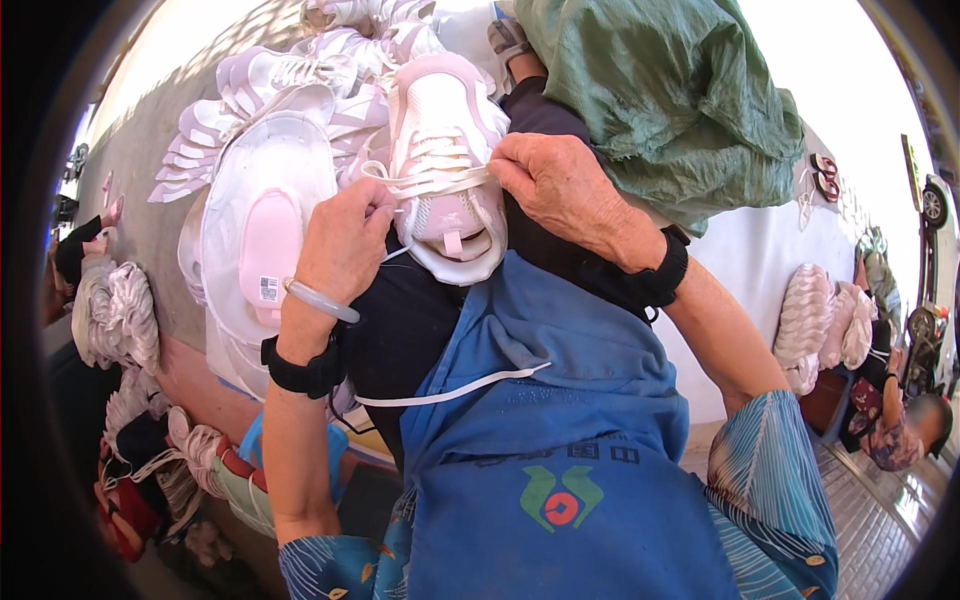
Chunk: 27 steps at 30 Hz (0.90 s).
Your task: Lacing new pink and white sneakers as part of a manufacturing finishing process.
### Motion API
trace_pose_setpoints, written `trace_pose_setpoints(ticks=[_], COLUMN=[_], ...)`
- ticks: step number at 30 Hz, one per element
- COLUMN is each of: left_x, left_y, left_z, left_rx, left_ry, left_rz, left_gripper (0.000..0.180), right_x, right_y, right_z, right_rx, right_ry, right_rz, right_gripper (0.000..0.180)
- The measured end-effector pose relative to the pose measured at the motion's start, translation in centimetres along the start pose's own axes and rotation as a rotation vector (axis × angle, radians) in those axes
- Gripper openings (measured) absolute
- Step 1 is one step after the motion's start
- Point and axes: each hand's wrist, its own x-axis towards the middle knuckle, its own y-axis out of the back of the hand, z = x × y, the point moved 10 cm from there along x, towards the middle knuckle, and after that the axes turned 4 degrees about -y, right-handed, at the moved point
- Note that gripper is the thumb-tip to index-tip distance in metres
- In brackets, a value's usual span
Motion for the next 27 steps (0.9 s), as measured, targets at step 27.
trace_pose_setpoints(ticks=[27], left_x=[-1.2], left_y=[-0.6], left_z=[-0.9], left_rx=[-0.173], left_ry=[0.099], left_rz=[0.106], left_gripper=[0.012], right_x=[-3.4], right_y=[-0.6], right_z=[-1.9], right_rx=[-0.155], right_ry=[0.207], right_rz=[-0.059], right_gripper=[0.011])
